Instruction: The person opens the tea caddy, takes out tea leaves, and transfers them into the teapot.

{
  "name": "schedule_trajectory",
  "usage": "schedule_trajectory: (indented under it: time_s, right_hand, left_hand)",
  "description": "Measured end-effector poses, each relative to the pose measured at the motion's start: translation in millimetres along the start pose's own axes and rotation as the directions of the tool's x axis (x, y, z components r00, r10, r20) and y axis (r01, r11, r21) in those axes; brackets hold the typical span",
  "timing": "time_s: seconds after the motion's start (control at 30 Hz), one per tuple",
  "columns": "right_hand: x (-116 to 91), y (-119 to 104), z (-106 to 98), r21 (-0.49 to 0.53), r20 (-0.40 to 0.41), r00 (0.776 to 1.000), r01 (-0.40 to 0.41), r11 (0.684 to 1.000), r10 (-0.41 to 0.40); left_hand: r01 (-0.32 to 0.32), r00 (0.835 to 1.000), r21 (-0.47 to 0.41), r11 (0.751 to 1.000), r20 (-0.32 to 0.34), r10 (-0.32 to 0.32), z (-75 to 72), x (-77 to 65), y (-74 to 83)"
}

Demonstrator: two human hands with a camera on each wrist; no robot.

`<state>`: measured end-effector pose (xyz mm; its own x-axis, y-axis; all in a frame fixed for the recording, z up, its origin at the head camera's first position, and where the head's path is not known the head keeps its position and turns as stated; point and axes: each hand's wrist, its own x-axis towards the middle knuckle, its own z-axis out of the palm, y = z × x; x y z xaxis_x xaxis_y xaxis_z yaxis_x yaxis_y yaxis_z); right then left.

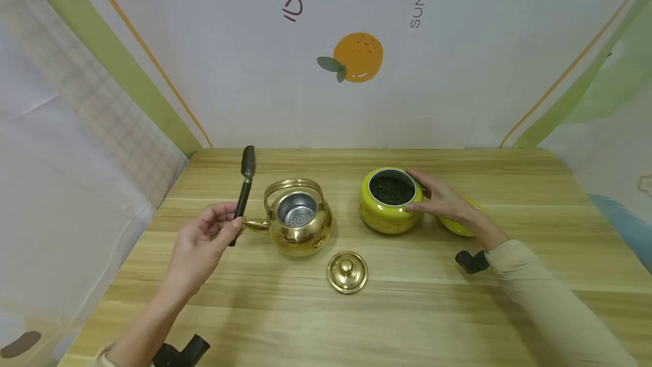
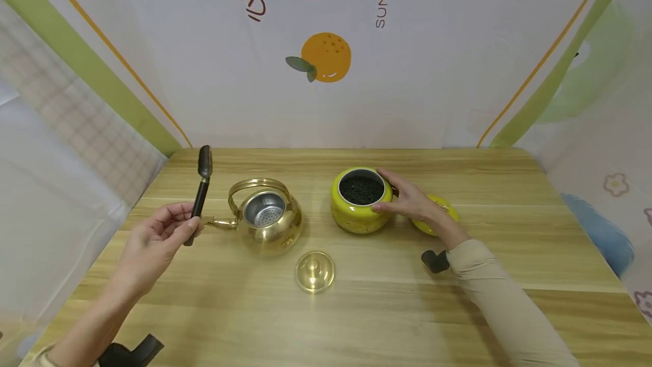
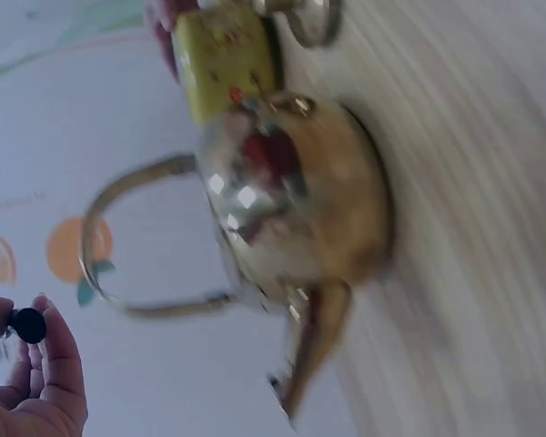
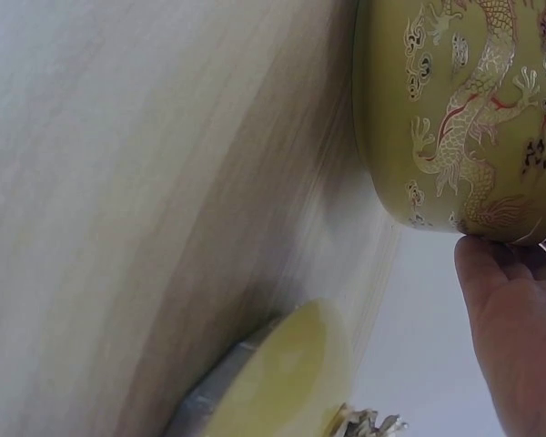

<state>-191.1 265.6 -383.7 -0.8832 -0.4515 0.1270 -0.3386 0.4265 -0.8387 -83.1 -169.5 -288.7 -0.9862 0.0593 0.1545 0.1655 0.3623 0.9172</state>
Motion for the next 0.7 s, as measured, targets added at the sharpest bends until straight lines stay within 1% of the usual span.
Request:
schedule_trajectory:
  time_s: [0.07, 0.17, 0.23, 0.33, 0.5, 0.6, 0.7]
  right_hand:
    - [0, 0, 0, 0.009, -0.001, 1.0, 0.0, 1.0, 0.0]
    - [-1, 1, 0, 0.025, 0.0, 1.0, -0.002, 1.0, 0.002]
    - [-1, 1, 0, 0.035, 0.001, 1.0, -0.001, 0.999, 0.001]
    - [-1, 2, 1, 0.048, 0.004, 1.0, 0.002, 0.999, -0.003]
    - [0, 3, 1, 0.039, 0.009, 1.0, -0.003, 0.999, 0.002]
    - [0, 3, 0, 0.035, 0.004, 1.0, -0.002, 0.999, 0.002]
    - [0, 4, 0, 0.049, -0.001, 1.0, -0.003, 0.999, 0.003]
  left_hand:
    - [-0.017, 0.999, -0.021, 1.0, 0.038, 0.017, 12.9, 3.7, 7.9]
    - [-0.035, 0.994, -0.032, 0.999, 0.1, 0.038, 32.4, 12.3, 15.5]
    - [-0.05, 0.988, -0.03, 0.998, 0.148, 0.053, 45.1, 19.1, 18.2]
    - [-0.082, 0.977, -0.004, 0.997, 0.197, 0.082, 63.2, 29.3, 21.8]
    - [-0.146, 0.964, 0.079, 0.986, 0.235, 0.124, 88.9, 45.5, 31.4]
    - [-0.173, 0.956, 0.125, 0.977, 0.259, 0.136, 101.2, 55.4, 38.2]
    - [-0.217, 0.945, 0.157, 0.963, 0.279, 0.168, 112.3, 66.2, 43.8]
